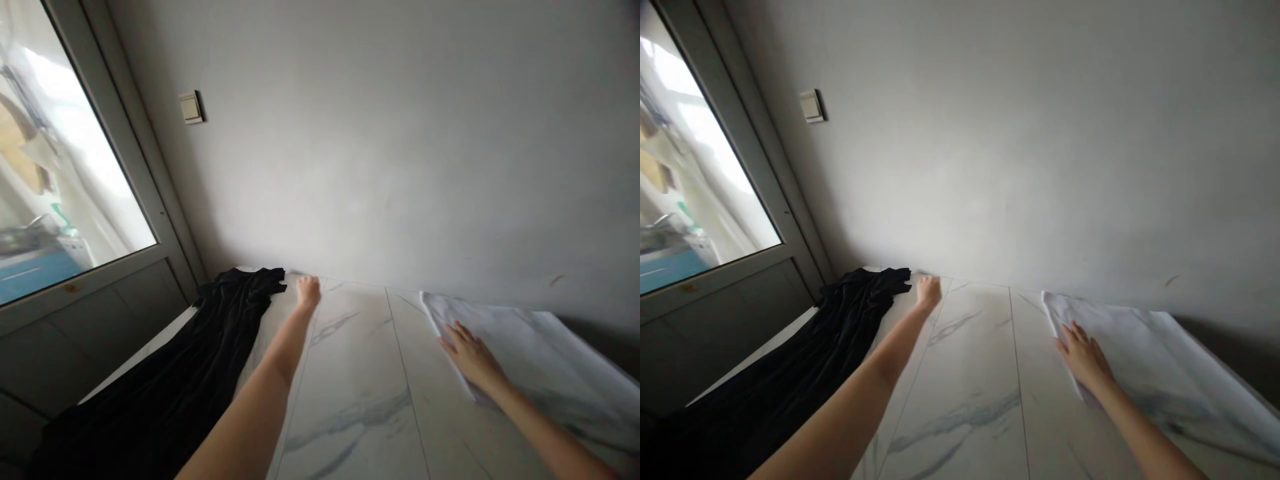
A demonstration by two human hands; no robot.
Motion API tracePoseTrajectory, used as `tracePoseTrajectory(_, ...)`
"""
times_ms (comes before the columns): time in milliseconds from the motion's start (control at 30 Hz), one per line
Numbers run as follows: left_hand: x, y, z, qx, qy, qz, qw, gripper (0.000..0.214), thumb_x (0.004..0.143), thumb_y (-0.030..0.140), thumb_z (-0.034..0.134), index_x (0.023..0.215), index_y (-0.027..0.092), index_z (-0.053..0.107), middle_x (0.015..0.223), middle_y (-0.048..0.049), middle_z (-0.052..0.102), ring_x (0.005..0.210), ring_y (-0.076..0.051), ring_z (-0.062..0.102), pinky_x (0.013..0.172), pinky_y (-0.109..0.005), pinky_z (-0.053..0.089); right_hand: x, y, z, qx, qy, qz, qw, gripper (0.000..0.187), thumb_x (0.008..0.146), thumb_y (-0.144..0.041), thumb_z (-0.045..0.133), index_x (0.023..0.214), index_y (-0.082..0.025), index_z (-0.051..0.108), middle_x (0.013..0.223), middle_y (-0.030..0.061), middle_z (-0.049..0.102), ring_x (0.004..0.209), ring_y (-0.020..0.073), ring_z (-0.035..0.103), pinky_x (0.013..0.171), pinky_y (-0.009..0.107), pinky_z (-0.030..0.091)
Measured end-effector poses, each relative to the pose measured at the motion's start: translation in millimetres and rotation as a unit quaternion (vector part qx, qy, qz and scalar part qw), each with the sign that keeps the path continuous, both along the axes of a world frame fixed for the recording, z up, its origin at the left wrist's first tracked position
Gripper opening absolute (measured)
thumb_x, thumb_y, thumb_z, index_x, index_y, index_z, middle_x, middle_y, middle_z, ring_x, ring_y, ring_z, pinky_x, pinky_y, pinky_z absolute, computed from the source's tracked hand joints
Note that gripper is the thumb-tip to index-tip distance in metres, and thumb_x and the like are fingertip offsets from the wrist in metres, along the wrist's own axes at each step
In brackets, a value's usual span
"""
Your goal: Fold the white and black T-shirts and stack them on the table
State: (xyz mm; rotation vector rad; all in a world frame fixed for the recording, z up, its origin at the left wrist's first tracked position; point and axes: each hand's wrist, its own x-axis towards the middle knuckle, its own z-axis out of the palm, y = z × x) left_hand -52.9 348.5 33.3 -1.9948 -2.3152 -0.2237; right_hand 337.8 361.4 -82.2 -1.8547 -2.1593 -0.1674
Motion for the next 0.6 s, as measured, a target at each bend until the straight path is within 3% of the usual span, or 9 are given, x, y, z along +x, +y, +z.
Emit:
tracePoseTrajectory(100,-86,-2,-3.1,0.03,0.025,0.085,0.996,0.037,0.09,0.016,0.039,0.122,0.007,0.056,0.125,-0.0257,0.053,0.117,-0.036,0.048,0.09,-0.046,0.039,-81,-13,31.3,-0.015,0.061,0.033,0.997,0.038,0.091,-0.023,0.038,0.115,-0.017,0.066,0.129,0.0177,0.062,0.124,0.0256,0.055,0.102,0.033,0.043)
tracePoseTrajectory(167,-125,-2,-12.4,0.028,0.048,0.125,0.991,0.035,0.089,0.019,0.045,0.12,0.01,0.056,0.126,-0.0234,0.052,0.116,-0.035,0.049,0.089,-0.044,0.04,-143,-22,53.2,-0.065,0.134,0.045,0.988,0.034,0.096,-0.028,0.037,0.105,-0.021,0.068,0.105,0.0114,0.073,0.101,0.0251,0.068,0.088,0.033,0.051)
tracePoseTrajectory(233,-150,-1,-22.4,0.015,0.064,0.132,0.989,0.03,0.088,0.018,0.048,0.115,0.013,0.059,0.122,-0.0194,0.056,0.113,-0.032,0.051,0.088,-0.04,0.04,-204,-32,70.7,-0.115,0.231,0.098,0.961,0.031,0.096,-0.03,0.039,0.095,-0.024,0.069,0.085,0.004,0.076,0.085,0.0205,0.071,0.076,0.028,0.053)
tracePoseTrajectory(333,-168,3,-30.4,0.006,0.067,0.097,0.993,0.024,0.09,0.017,0.044,0.107,0.018,0.062,0.115,-0.0137,0.061,0.11,-0.028,0.055,0.085,-0.035,0.042,-283,-40,83.2,-0.143,0.355,0.2,0.902,0.026,0.095,-0.031,0.045,0.09,-0.023,0.068,0.079,0.0012,0.075,0.076,0.0157,0.071,0.07,0.022,0.051)
tracePoseTrajectory(400,-170,6,-29.8,0.009,0.046,0.08,0.996,0.024,0.093,0.02,0.041,0.104,0.02,0.062,0.113,-0.0105,0.063,0.106,-0.025,0.058,0.081,-0.032,0.043,-322,-35,83.3,-0.185,0.399,0.22,0.871,0.021,0.093,-0.029,0.049,0.088,-0.021,0.068,0.079,0.0016,0.074,0.071,0.0143,0.07,0.065,0.021,0.051)
tracePoseTrajectory(500,-164,10,-24.4,0.004,-0.006,0.076,0.997,0.026,0.097,0.029,0.038,0.106,0.02,0.061,0.113,-0.0096,0.064,0.097,-0.023,0.063,0.075,-0.03,0.046,-363,-10,78.0,-0.274,0.451,0.161,0.834,0.019,0.092,-0.022,0.051,0.081,-0.018,0.066,0.079,0.0033,0.073,0.062,0.0119,0.067,0.055,0.019,0.049)
tracePoseTrajectory(600,-161,10,-21.3,0.01,0.024,0.099,0.995,0.029,0.094,0.035,0.047,0.113,0.016,0.058,0.118,-0.0149,0.062,0.106,-0.028,0.061,0.08,-0.033,0.047,-392,20,73.1,-0.317,0.484,0.089,0.811,0.017,0.091,-0.018,0.053,0.076,-0.016,0.062,0.08,0.0046,0.072,0.054,0.0091,0.061,0.05,0.017,0.046)
